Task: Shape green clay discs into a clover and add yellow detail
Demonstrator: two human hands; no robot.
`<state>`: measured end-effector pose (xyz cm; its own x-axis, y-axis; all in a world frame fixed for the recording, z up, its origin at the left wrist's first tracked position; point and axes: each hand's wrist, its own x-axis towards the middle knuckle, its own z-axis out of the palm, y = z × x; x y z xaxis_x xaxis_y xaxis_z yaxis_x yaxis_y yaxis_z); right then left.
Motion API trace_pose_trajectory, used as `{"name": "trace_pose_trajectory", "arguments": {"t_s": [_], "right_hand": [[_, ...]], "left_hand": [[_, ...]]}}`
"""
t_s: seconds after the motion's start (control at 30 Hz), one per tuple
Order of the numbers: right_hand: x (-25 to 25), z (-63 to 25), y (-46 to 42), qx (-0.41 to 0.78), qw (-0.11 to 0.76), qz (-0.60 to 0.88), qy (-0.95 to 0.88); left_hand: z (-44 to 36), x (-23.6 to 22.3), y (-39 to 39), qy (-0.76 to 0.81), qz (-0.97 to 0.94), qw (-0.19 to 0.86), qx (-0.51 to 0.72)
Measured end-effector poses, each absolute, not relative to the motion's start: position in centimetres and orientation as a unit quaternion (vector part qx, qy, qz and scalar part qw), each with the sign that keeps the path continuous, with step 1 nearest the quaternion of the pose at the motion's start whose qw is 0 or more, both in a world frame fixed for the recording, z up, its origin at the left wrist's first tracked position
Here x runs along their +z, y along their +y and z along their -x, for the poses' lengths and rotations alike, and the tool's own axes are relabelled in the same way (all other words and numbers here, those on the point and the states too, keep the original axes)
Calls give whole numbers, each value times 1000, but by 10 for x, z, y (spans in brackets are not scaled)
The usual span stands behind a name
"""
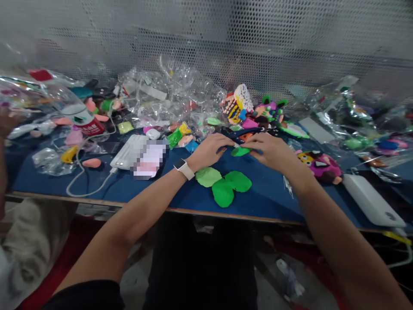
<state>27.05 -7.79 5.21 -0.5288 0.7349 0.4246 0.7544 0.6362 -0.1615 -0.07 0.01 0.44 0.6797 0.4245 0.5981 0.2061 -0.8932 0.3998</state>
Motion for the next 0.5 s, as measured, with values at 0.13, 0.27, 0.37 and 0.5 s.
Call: {"name": "trace_pose_trajectory", "arguments": {"t_s": [0.13, 0.27, 0.37, 0.5], "right_hand": [[48, -281, -92, -7, 203, 468, -860], [51, -290, -89, 70, 195, 498, -842], [46, -289, -88, 14, 211, 507, -836], [31, -281, -102, -119, 159, 486, -851]], "left_hand": [[-3, 4, -4, 188, -910, 144, 341], [-3, 9, -11, 214, -908, 153, 326], [-2, 13, -14, 231, -906, 164, 315], [-1, 15, -16, 227, -907, 158, 317]]}}
